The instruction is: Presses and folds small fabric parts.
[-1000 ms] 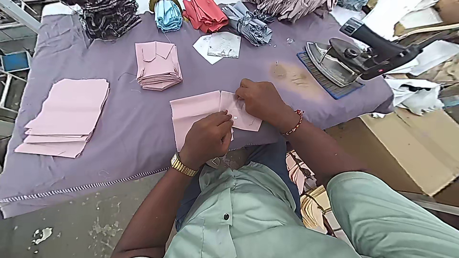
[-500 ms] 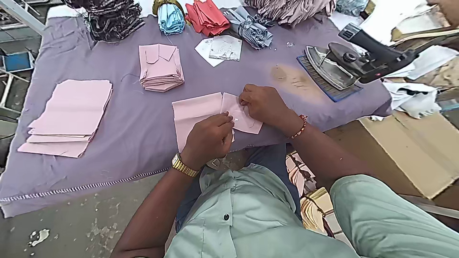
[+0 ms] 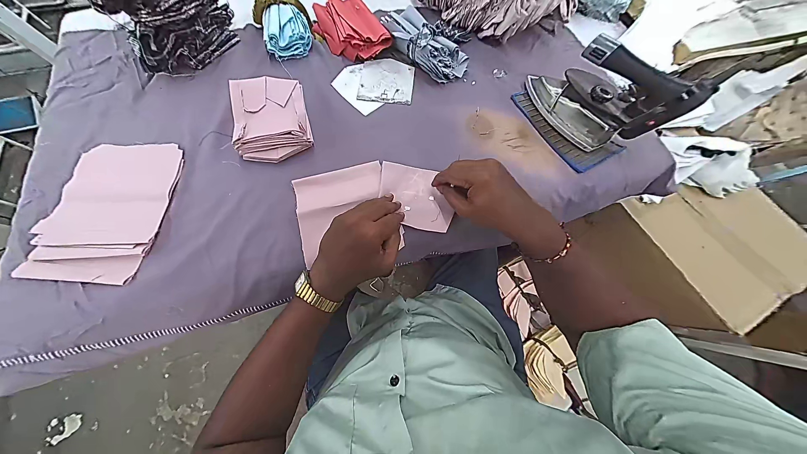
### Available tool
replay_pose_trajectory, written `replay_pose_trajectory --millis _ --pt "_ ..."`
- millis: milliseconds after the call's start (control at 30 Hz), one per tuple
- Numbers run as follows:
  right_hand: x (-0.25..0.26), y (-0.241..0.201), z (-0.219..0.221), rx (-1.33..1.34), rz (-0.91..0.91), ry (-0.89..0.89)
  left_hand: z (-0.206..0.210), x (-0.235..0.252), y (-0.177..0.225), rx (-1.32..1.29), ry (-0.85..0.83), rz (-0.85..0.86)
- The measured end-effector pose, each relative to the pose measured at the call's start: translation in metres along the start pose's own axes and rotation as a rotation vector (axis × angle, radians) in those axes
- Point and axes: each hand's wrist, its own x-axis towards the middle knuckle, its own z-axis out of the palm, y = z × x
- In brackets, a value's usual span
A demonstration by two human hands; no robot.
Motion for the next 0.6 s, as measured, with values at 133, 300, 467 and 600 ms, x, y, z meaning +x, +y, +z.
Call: replay_pose_trajectory --millis 133,300,467,600 --pt "-0.003 -0.009 0.012 -0.124 -0.072 -0.131 0.0 0.001 0.001 0.007 0.002 -0.004" --pt "0.004 -0.016 0.011 -0.154 -0.098 -0.205 0.0 0.0 0.001 0.011 0.005 -0.006" --pt "0.012 -0.026 0.027 -0.021 -0.126 -0.132 -0.001 0.0 0.001 -0.002 0.011 -0.004" --pt "0.016 -0.032 0.036 -0.036 -0.115 -0.137 -0.001 0.002 0.0 -0.024 0.032 -0.031"
